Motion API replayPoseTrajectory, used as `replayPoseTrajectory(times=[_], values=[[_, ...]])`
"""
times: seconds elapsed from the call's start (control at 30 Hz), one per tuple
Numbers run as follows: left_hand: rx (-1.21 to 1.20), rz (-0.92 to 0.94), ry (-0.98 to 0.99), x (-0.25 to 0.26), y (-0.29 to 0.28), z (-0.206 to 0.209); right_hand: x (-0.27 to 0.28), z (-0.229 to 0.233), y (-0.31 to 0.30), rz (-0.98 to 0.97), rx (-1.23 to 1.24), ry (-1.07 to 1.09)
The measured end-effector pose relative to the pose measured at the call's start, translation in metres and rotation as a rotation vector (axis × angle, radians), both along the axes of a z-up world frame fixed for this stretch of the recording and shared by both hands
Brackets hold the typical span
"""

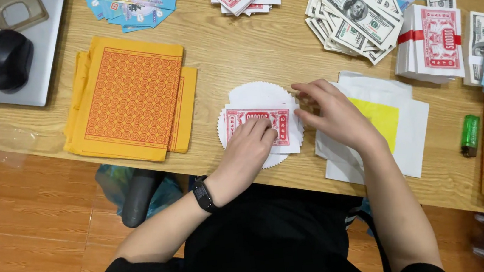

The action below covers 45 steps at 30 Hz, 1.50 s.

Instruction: Sorting and marking stacks of ritual paper money at a desk

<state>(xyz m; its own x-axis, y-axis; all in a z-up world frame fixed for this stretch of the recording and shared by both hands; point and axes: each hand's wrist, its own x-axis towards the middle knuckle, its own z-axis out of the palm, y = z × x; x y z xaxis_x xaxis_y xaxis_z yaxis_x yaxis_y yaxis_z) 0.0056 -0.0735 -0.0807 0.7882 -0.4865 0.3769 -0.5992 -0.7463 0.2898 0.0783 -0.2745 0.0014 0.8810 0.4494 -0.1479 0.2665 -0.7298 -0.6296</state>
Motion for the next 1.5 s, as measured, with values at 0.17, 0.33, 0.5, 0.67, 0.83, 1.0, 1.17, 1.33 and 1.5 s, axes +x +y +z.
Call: replayPoseTrajectory(times=[0.17, 0.33, 0.5, 0.67, 0.83, 1.0, 1.17, 1.33, 1.5], values=[[-0.023, -0.002, -0.003, -0.001, 0.001, 0.005, 0.004, -0.005, 0.002, 0.007, -0.054, 0.029], [-0.005, 0.019, -0.06, -0.001, 0.001, 0.005, -0.001, -0.005, 0.002, -0.005, -0.062, 0.027], [-0.013, 0.022, -0.077, 0.0, -0.002, -0.003, -0.011, -0.007, 0.004, -0.005, -0.083, -0.019], [-0.144, 0.028, 0.118, -0.001, 0.0, 0.016, -0.004, -0.042, 0.001, 0.047, -0.014, -0.408], [-0.115, 0.04, 0.052, 0.0, -0.003, 0.005, -0.013, -0.01, 0.005, 0.188, 0.128, -0.195], [-0.055, 0.098, -0.062, -0.002, -0.008, -0.001, 0.011, -0.014, 0.012, 0.012, 0.207, -0.156], [-0.046, 0.096, -0.073, -0.003, -0.006, -0.001, 0.021, -0.033, 0.019, -0.04, 0.077, -0.138], [-0.056, 0.106, -0.087, -0.004, -0.007, 0.001, 0.018, -0.023, 0.022, -0.051, 0.078, -0.153], [-0.057, 0.115, -0.096, -0.003, -0.008, -0.001, 0.022, -0.024, 0.022, -0.05, 0.003, -0.132]])
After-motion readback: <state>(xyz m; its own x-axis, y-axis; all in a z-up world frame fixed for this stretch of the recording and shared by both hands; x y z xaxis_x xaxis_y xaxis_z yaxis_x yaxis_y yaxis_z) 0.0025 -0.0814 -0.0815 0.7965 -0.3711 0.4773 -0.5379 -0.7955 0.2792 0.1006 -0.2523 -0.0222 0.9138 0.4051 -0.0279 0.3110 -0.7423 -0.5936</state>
